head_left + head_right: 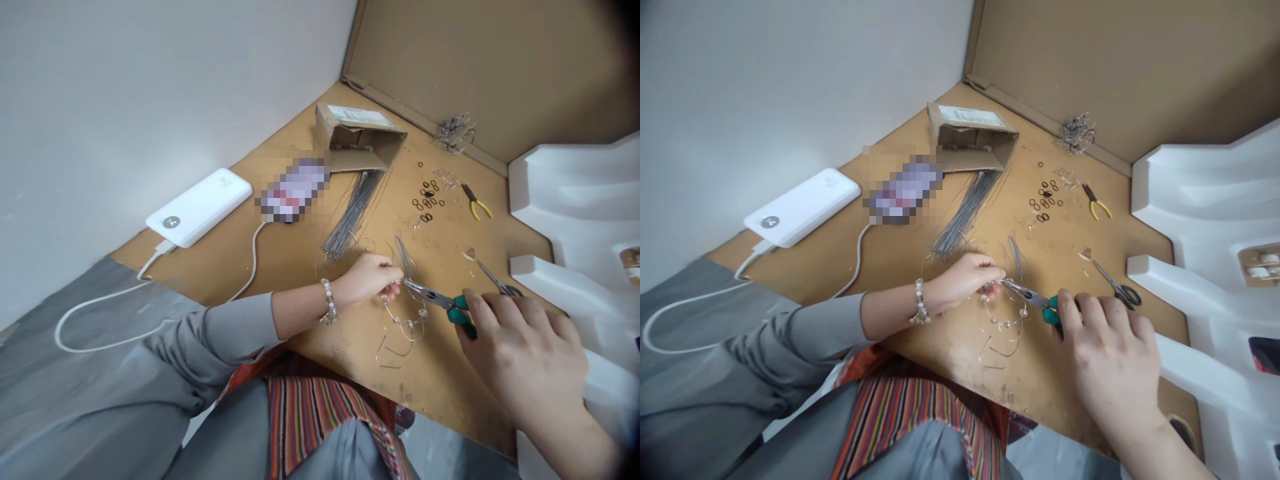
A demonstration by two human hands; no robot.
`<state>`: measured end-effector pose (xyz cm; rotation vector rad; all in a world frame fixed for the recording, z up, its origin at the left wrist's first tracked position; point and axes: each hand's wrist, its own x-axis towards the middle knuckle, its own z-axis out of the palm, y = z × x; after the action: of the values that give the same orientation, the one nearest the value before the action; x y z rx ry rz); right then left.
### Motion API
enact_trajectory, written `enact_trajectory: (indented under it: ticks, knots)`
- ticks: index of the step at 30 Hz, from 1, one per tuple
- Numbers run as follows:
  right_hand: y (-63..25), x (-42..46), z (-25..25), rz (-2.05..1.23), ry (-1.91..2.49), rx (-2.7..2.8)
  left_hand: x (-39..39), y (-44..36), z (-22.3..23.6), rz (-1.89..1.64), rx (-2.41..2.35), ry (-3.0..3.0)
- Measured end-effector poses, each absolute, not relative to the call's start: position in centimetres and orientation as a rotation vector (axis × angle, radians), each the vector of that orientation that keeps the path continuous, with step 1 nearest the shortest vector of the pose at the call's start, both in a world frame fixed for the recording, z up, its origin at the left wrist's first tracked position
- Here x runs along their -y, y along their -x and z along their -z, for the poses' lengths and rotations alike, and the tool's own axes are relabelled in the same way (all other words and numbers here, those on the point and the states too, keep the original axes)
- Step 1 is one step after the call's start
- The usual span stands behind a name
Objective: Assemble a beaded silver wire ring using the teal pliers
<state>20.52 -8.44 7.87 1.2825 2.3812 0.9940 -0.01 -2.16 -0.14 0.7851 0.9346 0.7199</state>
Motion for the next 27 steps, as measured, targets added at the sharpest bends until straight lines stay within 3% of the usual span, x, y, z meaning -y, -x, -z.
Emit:
enact_trajectory:
  ticks: [19, 27]
  knots:
    - [-20.3, 7.4, -9.2, -0.974, -1.112, -2.478, 2.5, 0.0, -0.1, -0.698, -0.954, -0.745]
    - [-20.6, 7.7, -9.5, -0.979, -1.205, -2.367, 2.5, 0.0, -0.1, -0.763, -0.972, -0.982]
